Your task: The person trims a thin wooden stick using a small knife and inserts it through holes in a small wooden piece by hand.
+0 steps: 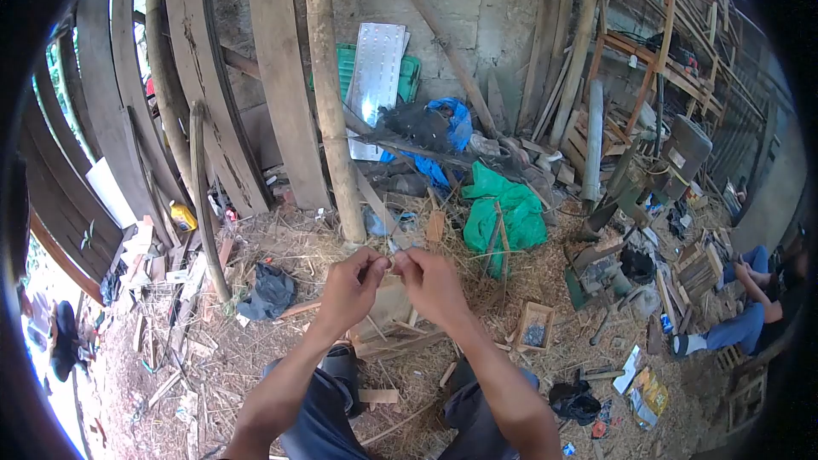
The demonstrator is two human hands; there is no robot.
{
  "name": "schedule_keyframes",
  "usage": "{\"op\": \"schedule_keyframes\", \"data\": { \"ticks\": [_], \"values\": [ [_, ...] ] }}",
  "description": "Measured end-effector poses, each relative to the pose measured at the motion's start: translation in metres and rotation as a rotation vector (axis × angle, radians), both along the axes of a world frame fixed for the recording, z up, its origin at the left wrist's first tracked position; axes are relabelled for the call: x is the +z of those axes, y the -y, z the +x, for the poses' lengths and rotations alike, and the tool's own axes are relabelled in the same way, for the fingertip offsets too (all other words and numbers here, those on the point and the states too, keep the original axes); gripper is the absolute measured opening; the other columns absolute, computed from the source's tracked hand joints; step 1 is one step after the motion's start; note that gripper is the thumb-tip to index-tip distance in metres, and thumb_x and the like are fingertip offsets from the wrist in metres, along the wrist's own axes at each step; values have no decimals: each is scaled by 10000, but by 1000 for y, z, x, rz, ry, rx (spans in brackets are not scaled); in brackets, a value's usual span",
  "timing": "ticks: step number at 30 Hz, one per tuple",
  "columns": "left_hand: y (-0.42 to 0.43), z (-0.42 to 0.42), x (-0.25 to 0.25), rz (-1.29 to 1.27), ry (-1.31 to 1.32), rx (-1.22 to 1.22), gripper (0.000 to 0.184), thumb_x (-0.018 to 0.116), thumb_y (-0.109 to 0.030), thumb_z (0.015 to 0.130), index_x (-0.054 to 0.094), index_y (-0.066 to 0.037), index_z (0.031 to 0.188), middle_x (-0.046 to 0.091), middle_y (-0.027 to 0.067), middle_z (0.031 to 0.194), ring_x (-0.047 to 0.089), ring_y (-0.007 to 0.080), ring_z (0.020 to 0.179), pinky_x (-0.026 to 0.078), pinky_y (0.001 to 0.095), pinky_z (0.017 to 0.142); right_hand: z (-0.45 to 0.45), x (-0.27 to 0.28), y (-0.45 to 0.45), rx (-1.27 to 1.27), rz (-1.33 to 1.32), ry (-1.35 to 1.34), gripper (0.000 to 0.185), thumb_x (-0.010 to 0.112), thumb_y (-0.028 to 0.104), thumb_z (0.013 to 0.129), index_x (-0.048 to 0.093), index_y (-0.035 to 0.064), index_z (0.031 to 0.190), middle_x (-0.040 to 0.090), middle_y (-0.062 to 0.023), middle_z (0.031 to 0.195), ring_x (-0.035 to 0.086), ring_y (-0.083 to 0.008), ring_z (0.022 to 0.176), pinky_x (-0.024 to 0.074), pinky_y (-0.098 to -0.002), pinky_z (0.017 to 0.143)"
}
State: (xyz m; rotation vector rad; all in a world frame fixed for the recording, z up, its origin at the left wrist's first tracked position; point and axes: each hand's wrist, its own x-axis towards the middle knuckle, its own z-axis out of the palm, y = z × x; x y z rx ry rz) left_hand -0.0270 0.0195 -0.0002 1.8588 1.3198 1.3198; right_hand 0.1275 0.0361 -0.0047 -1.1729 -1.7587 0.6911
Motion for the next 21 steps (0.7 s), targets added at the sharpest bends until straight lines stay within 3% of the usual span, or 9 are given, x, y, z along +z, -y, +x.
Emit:
{"op": "schedule_keyframes", "data": {
  "ticks": [5,8,10,15,17,18,21],
  "values": [
    [-1,0,-2,36,21,0,74,587,-58,879,597,15,869,531,75,575,445,82,511,372,260,482,5,10,-2,-132,-63,-108,290,512,192,947,599,-24,773,515,-32,554,470,-93,509,370,-264,493],
    [-4,1,-2,71,25,11,75,597,-62,876,598,12,870,533,81,578,444,87,507,371,262,481,0,2,-2,-10,5,81,307,505,204,951,599,-23,769,511,-35,552,468,-92,505,368,-268,491],
    [-3,-1,-3,79,44,3,76,601,-65,875,598,11,871,534,83,581,445,87,507,371,261,483,2,9,-2,-153,-14,-88,309,503,203,951,596,-30,770,507,-47,551,469,-104,501,372,-281,493],
    [-4,-2,-4,70,37,3,73,599,-62,876,598,11,872,538,79,586,448,88,506,374,264,484,4,6,-2,-76,-9,0,327,494,222,958,598,-22,767,513,-34,563,463,-87,513,368,-269,497],
    [-1,-3,0,71,21,8,71,598,-60,876,598,11,871,538,79,586,449,90,506,375,265,485,9,14,-4,-174,-46,-145,327,492,224,959,598,-16,765,509,-24,568,462,-80,525,361,-259,503],
    [0,-1,0,70,16,14,70,597,-59,876,597,11,870,538,78,587,450,92,506,377,266,486,6,4,-5,-166,81,-147,324,491,221,958,597,-14,763,500,-19,566,460,-77,528,352,-251,500],
    [-4,-2,-4,65,3,22,70,595,-56,876,595,13,866,543,81,589,454,95,505,380,266,488,5,-6,-8,-54,24,-10,324,491,227,959,599,-14,772,500,-19,564,461,-79,530,353,-251,495]
  ]
}}
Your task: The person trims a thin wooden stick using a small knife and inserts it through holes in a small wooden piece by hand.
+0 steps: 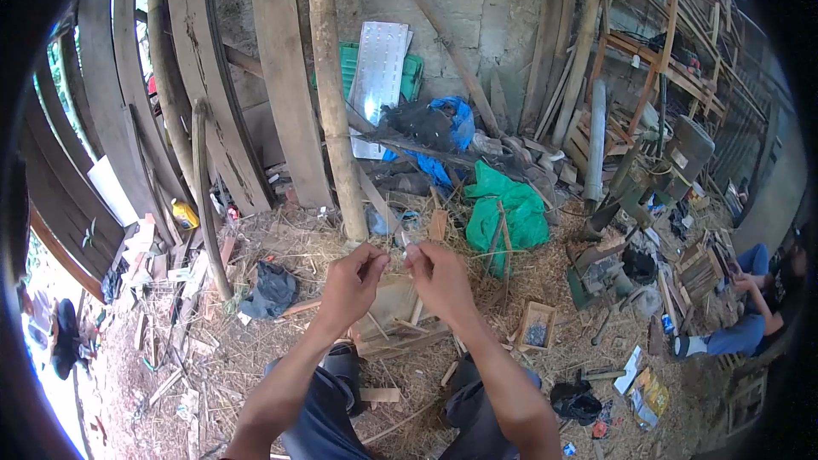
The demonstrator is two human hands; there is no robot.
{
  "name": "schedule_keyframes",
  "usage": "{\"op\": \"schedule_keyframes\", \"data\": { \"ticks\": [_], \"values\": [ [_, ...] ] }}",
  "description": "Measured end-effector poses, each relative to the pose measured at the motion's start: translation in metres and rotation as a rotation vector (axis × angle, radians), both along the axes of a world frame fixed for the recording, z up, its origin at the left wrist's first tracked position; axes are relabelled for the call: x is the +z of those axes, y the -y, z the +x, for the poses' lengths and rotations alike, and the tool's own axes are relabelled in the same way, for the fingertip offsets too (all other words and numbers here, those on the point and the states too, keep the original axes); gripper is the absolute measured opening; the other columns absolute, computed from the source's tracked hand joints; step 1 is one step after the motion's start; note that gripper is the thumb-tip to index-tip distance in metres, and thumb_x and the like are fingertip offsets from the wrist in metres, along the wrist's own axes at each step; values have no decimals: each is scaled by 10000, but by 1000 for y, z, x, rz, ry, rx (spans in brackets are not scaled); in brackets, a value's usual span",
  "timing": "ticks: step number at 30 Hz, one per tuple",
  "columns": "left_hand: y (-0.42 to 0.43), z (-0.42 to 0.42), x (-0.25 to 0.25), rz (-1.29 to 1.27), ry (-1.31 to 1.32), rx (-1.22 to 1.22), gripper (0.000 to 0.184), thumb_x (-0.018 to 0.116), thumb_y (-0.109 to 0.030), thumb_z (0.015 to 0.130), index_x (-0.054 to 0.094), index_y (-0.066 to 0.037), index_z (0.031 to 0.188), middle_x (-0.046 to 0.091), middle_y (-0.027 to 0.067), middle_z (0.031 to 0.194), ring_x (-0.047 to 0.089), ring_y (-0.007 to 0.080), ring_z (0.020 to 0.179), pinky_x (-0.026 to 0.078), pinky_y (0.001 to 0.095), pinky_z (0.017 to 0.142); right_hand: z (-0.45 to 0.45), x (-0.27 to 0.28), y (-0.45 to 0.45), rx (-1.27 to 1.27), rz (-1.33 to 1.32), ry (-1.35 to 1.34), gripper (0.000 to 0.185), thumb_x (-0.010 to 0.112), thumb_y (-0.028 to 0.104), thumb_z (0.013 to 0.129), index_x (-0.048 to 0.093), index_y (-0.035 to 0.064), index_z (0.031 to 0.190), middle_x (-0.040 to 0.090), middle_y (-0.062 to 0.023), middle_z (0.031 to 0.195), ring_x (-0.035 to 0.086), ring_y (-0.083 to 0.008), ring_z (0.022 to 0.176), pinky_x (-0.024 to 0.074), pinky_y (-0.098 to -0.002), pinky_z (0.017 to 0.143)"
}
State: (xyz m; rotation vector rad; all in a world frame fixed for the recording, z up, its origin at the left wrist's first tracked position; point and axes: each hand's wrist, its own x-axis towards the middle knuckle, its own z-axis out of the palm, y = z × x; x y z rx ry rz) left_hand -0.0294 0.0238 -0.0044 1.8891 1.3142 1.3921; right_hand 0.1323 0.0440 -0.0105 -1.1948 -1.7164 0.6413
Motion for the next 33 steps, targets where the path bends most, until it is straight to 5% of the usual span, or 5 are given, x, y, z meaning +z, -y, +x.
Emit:
{"op": "schedule_keyframes", "data": {
  "ticks": [12,14,19,25,33],
  "values": [
    [2,4,0,-3,-2,-7,64,583,-57,879,592,5,864,546,85,590,458,97,511,387,267,491,-6,12,8,-70,-15,-149,203,538,157,905,616,-20,841,596,-155,645,549,-228,546,426,-343,547],
    [-1,1,0,-20,1,-14,67,576,-56,884,593,7,867,545,70,594,452,87,522,382,260,494,-11,8,10,37,-64,141,179,541,140,900,625,-10,852,600,-123,632,542,-167,545,423,-338,543],
    [-3,-4,-4,-123,103,-76,96,551,-68,907,594,13,879,529,11,623,438,56,575,367,240,518,11,17,0,152,-328,-544,260,475,186,967,654,0,993,497,24,677,444,-72,575,357,-245,531],
    [-4,-5,-6,-141,66,-134,133,537,-95,908,609,16,895,582,78,621,505,93,547,412,266,532,13,24,5,177,-466,-598,252,551,155,932,620,-11,1108,561,-7,701,397,-46,507,281,-200,438],
    [-5,-9,-6,-276,150,-339,198,484,-164,958,575,1,895,541,-8,755,480,58,696,400,220,639,28,30,-1,276,-483,-641,248,599,164,903,633,-34,1048,626,-45,772,409,-39,503,288,-197,412]
  ]
}}
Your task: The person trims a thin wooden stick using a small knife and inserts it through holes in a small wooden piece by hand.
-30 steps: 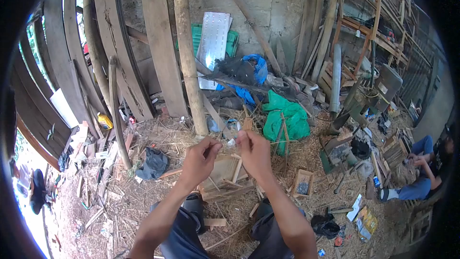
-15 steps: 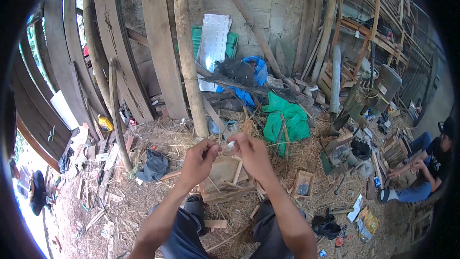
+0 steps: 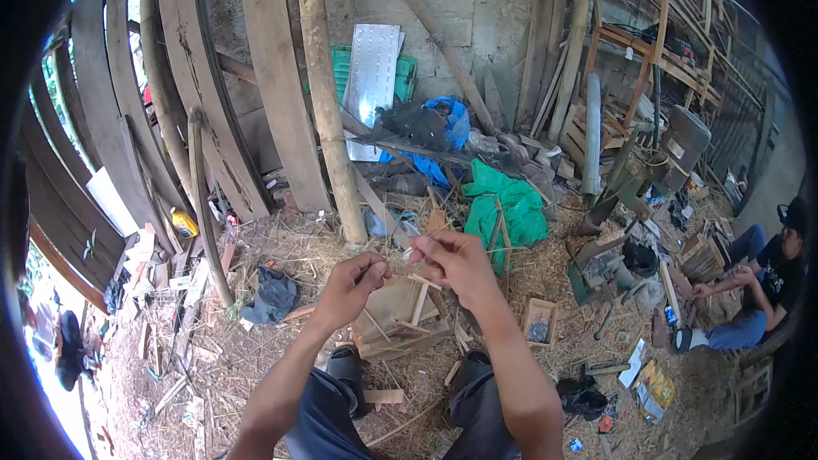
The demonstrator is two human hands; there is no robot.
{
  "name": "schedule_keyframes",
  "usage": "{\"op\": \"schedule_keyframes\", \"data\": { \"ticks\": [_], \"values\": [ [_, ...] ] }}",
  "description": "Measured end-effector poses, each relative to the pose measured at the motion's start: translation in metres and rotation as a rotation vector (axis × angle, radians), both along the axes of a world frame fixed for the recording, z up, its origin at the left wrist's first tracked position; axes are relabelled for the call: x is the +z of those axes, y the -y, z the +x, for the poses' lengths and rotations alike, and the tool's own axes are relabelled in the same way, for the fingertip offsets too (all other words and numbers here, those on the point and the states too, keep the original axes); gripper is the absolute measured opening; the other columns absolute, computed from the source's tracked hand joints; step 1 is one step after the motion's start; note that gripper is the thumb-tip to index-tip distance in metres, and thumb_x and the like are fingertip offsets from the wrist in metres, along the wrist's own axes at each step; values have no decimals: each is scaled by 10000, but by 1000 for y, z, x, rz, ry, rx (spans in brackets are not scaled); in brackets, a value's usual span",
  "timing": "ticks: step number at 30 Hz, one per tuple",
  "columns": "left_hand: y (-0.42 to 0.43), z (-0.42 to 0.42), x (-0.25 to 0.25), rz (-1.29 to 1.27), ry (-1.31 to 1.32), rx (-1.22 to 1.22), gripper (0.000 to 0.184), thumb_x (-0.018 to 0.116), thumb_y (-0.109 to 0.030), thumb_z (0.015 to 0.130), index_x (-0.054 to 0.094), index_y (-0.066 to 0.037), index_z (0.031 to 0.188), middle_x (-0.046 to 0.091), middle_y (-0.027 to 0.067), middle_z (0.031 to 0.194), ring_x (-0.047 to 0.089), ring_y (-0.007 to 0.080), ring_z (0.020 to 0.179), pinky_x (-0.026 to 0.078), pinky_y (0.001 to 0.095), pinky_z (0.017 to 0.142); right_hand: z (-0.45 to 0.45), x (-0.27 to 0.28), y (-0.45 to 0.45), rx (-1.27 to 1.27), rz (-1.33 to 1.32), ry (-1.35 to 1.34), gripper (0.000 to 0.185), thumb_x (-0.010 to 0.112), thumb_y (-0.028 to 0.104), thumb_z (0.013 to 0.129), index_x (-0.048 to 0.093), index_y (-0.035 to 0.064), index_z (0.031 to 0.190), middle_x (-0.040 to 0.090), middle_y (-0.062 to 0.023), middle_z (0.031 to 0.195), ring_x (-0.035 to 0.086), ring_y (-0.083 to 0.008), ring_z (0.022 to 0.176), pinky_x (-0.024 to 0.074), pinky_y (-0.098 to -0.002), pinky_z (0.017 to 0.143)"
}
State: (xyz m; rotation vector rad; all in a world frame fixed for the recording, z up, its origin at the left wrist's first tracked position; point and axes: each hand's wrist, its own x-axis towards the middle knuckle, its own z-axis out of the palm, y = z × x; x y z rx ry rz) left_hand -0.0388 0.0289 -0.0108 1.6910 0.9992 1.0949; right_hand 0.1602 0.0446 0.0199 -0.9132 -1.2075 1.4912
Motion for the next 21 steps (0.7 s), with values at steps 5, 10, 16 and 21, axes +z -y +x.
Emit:
{"op": "schedule_keyframes", "data": {
  "ticks": [5,10,16,21],
  "values": [
    [1,3,-1,-136,124,-74,221,476,-209,970,569,-27,886,491,-36,709,421,36,634,353,197,567,5,-1,0,15,-13,31,245,613,196,897,649,-26,994,661,-70,831,443,-42,516,312,-189,425],
    [1,0,4,-437,297,-170,221,463,-218,976,563,-47,879,421,-59,664,333,20,570,282,179,502,-4,-3,4,42,-89,-49,213,625,173,889,652,-21,973,669,-74,848,456,-44,521,318,-190,430],
    [3,11,-2,-73,143,11,159,478,-143,964,567,-15,931,510,-29,719,434,32,622,344,198,515,-14,-5,6,56,8,87,180,627,154,882,665,-21,897,654,-62,765,450,-47,514,316,-194,431],
    [0,7,-3,-45,140,-32,181,512,-147,952,579,20,927,577,-6,756,496,40,665,408,227,581,-3,2,3,73,-104,1,191,636,155,875,663,-33,855,563,-18,610,423,-42,485,283,-194,421]
  ]
}}
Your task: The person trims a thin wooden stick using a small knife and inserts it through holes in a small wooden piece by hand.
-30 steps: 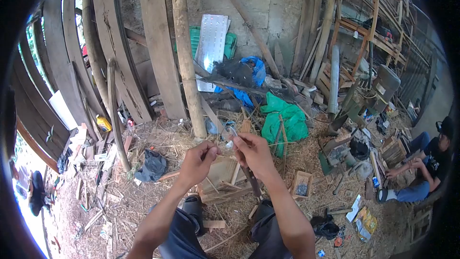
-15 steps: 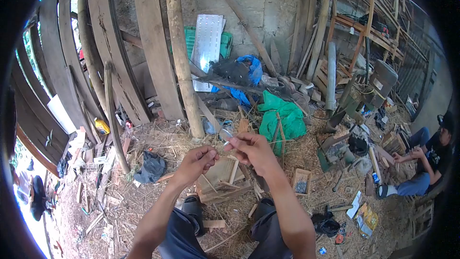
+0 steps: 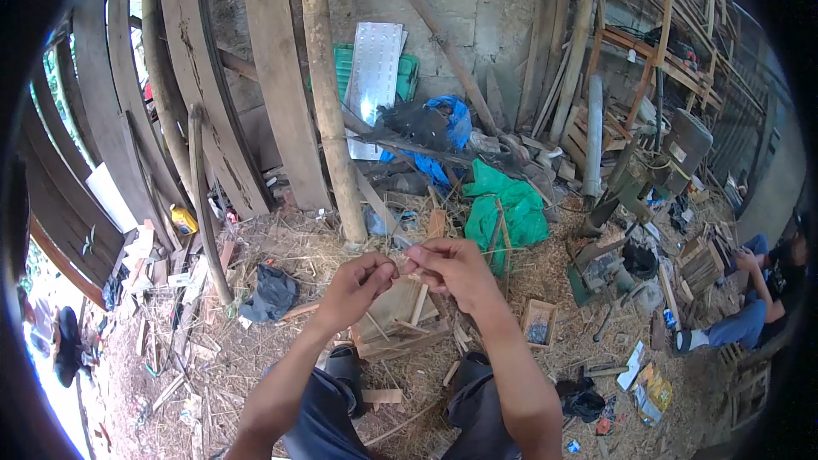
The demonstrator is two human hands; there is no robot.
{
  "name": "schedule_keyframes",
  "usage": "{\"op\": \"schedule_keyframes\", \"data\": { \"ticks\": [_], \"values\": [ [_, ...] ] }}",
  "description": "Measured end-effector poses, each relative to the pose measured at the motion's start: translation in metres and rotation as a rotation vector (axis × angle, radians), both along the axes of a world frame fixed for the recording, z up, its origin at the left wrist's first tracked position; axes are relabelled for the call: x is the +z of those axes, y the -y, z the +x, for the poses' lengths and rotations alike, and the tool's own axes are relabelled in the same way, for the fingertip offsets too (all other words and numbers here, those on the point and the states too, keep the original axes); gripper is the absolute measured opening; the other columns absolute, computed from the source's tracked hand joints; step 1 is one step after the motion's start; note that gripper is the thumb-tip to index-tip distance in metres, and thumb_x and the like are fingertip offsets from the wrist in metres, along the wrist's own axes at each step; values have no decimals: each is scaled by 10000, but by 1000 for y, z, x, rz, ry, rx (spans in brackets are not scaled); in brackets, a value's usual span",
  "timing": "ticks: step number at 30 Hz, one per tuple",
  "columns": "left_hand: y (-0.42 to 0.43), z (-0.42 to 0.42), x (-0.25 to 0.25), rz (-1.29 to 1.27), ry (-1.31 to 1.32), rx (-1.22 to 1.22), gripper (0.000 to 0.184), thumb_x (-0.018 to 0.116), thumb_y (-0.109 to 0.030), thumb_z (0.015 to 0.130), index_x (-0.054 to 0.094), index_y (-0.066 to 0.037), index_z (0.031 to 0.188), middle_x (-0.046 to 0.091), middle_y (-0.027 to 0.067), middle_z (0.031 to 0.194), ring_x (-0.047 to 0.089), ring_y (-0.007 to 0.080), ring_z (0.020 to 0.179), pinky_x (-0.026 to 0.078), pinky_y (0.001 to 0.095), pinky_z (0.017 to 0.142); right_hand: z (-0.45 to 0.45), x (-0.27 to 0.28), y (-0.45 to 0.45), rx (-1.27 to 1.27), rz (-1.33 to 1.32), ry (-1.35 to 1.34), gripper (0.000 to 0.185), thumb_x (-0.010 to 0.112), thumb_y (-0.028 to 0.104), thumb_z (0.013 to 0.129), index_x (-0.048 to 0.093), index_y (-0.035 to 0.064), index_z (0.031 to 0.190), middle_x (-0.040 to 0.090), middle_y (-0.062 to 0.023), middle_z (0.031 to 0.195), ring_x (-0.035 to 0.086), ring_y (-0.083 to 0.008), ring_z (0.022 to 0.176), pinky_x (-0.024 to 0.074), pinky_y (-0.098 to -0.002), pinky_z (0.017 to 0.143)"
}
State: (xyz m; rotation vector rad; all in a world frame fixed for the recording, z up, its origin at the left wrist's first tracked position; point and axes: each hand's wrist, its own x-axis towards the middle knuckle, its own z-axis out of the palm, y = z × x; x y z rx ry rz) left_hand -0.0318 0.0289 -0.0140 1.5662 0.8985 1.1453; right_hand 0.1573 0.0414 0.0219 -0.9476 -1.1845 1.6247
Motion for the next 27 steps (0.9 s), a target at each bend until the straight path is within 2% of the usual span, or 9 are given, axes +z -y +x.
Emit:
{"op": "schedule_keyframes", "data": {
  "ticks": [1,3,4,6,9,12,20,23,27],
  "values": [
    [1,-1,1,-1,2,3,181,512,-147,952,579,20,927,577,-6,756,496,40,665,408,227,581,2,2,1,-14,-4,4,197,642,158,870,661,-36,839,529,-5,583,414,-39,478,269,-192,415],
    [3,-5,9,-167,74,-118,191,499,-208,968,572,-39,917,480,-44,690,387,24,571,310,185,503,7,5,1,-31,-6,9,204,647,161,866,659,-38,823,495,8,555,405,-36,472,254,-190,410],
    [2,-6,10,-167,75,-117,191,499,-208,968,572,-39,917,480,-44,690,387,24,571,310,185,503,8,5,1,-22,-11,15,209,648,169,865,657,-36,829,516,-1,574,410,-36,476,254,-187,404],
    [3,-11,12,-395,136,-247,221,495,-247,970,574,-49,910,448,-53,668,352,21,553,286,177,489,12,6,0,-9,-18,21,214,650,177,865,655,-35,835,536,-10,594,414,-37,479,254,-185,399],
    [5,-12,16,-405,106,-191,232,497,-254,969,574,-43,913,443,-54,661,352,22,550,284,179,480,22,12,-4,-135,-19,-24,209,647,183,867,651,-25,890,592,-25,681,437,-43,490,276,-186,389],
    [2,-8,5,-166,-14,-153,230,505,-256,965,577,-44,915,448,-53,659,353,20,549,283,178,480,15,2,-5,-134,41,3,199,645,168,867,646,-27,907,600,-30,687,435,-41,494,273,-187,391],
    [0,-7,6,-186,21,-79,222,494,-198,967,593,-5,918,494,-30,669,407,36,598,332,199,528,-11,-6,2,-13,24,22,174,624,141,881,646,-32,877,587,-21,660,416,-36,482,284,-187,419],
    [0,-6,4,-136,4,-61,214,496,-154,962,597,23,898,518,-11,664,441,51,621,366,219,566,6,-4,-7,-94,0,38,154,618,110,877,632,-30,941,660,-88,795,427,-40,501,280,-188,409],
    [-3,-5,-1,-70,-64,-6,201,505,-149,956,598,16,887,507,-12,649,435,53,610,362,218,565,-6,-12,-1,-19,-39,-30,140,613,103,879,639,-26,927,650,-84,784,425,-43,496,274,-191,400]
  ]
}}
